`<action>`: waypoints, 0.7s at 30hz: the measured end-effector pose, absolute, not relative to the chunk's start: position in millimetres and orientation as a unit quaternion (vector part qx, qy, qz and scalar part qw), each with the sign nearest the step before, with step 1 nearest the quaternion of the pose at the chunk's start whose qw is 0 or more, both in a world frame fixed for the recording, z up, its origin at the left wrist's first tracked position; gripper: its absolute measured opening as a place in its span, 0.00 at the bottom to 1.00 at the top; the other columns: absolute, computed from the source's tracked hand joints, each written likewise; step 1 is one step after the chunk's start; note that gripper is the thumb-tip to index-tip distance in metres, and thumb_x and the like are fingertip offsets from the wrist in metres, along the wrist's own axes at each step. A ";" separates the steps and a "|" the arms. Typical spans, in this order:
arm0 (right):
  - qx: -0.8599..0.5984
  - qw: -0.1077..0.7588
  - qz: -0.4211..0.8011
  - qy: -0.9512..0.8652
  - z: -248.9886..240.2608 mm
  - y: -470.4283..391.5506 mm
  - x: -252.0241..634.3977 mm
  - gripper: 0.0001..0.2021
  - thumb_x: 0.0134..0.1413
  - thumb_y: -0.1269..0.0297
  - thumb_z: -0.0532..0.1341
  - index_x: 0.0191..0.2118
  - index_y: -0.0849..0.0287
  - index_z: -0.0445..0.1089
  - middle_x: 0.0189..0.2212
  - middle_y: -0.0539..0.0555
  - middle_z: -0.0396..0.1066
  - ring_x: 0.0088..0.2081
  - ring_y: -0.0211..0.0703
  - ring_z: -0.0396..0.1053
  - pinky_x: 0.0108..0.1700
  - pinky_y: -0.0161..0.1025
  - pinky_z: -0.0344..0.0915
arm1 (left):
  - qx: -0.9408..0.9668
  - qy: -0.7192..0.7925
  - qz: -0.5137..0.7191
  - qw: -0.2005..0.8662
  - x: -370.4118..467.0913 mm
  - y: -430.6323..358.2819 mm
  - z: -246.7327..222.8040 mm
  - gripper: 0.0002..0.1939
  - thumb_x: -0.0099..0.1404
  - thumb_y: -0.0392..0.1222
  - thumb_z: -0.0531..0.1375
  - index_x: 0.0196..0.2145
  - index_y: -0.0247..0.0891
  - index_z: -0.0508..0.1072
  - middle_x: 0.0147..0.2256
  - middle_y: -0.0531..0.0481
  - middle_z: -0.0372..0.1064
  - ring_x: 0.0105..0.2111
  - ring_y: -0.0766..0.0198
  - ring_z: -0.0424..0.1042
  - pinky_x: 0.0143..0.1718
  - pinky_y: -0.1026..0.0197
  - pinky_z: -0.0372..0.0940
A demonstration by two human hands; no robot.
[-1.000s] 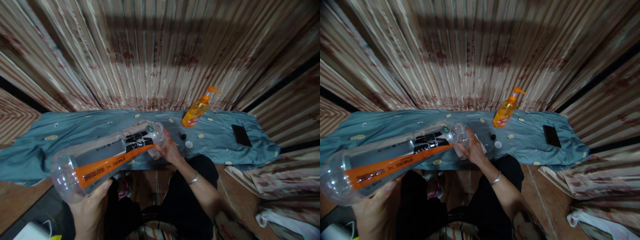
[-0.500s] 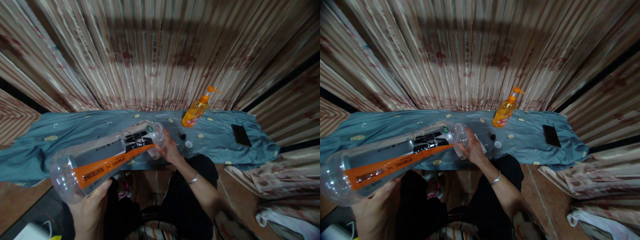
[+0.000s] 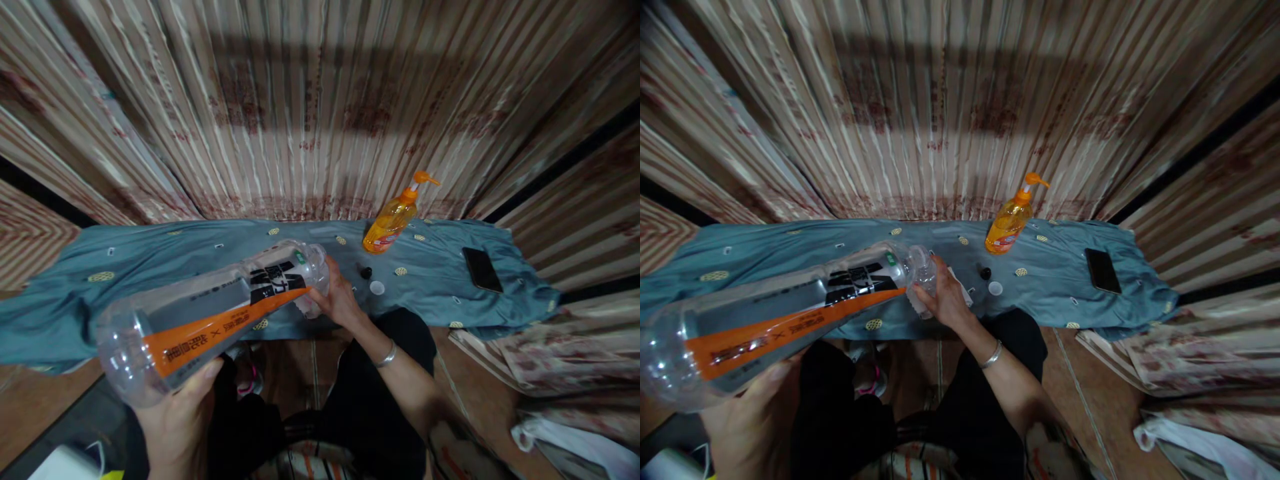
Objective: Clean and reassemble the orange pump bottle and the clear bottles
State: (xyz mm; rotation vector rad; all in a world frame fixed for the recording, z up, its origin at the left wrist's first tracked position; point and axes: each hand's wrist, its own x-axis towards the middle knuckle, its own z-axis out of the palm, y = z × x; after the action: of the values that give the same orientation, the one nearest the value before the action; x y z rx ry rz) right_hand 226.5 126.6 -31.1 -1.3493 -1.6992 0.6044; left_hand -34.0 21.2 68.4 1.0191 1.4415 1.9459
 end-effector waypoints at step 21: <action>-0.544 0.429 0.229 -0.684 -33.1 127.2 226.7 0.45 0.68 0.42 0.72 0.80 0.62 0.62 0.69 0.73 0.78 0.67 0.73 0.82 0.68 0.69 0.82 | 0.382 0.481 0.739 0.275 -31.2 27.2 81.2 0.26 0.41 0.38 0.86 0.37 0.46 0.83 0.28 0.59 0.77 0.32 0.62 0.81 0.36 0.65 0.80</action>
State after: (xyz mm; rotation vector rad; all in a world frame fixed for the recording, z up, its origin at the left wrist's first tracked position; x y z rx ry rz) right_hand 226.7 127.2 -33.1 -1.3586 -1.7060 0.5707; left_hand -31.2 27.2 81.2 1.0274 1.2933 1.9878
